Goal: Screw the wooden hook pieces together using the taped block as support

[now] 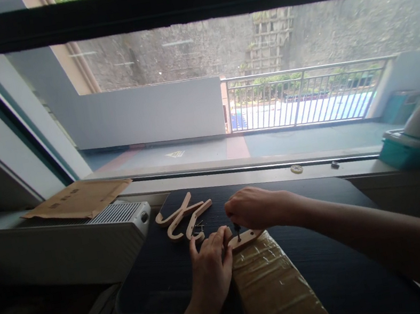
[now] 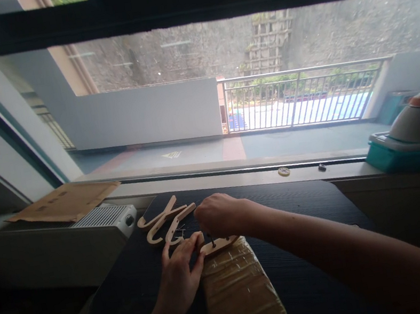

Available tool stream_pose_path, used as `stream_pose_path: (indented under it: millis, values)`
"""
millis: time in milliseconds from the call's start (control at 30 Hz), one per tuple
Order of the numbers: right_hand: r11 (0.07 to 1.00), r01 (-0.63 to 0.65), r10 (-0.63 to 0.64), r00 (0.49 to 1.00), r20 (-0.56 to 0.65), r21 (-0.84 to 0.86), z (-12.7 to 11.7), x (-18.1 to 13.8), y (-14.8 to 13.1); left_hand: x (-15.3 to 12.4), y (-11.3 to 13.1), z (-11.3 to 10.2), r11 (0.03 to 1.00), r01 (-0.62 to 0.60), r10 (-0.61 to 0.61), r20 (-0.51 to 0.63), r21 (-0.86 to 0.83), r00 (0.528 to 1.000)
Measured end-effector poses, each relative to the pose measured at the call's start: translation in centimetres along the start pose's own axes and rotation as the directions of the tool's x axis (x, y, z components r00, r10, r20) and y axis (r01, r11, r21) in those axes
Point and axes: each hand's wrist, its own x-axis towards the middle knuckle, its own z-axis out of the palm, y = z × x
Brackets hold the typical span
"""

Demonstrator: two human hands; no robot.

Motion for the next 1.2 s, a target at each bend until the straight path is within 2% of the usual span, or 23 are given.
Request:
stream_pose_path:
  millis: [233,500,633,733,867,1033,1200]
  values:
    - [0.992,-0.129,0.128,0.991,-0.048,-0.015,0.4,-0.5,0.1,0.0,0.3,-0.4,1.000,-0.004,0.003,0.012,0.020,1.000]
    - [0.999,0.038,-0.039,0.999,0.038,0.016,-1.2,-1.4,-0.2,0.0,0.3,-0.4,1.000,0.007,-0.008,0.017,0.026,1.000]
    - [0.996,0.083,-0.084,0.996,0.035,0.014,-1.0,-1.1,-0.1,0.0,0.2,-0.2,1.000,-0.002,0.002,0.006,0.028,1.000]
    - [0.998,0.067,-0.067,0.998,-0.001,0.020,-0.3,-0.8,0.3,0.0,0.1,0.0,0.999,-0.013,0.013,-0.006,0.029,1.000]
    - [0.998,-0.014,0.017,0.999,-0.048,0.062,0.4,-0.4,0.8,0.0,0.2,-0.1,0.999,-0.016,0.016,-0.009,0.035,1.000]
    - [0.991,-0.126,0.128,0.991,-0.045,0.040,0.0,-0.5,0.4,-0.1,0.2,-0.3,0.999,-0.018,0.019,-0.015,0.045,1.000]
    - [0.995,-0.054,0.055,0.998,0.008,-0.080,-1.3,-1.0,-0.1,-0.2,0.1,-0.2,0.998,-0.027,0.029,-0.026,0.051,0.999]
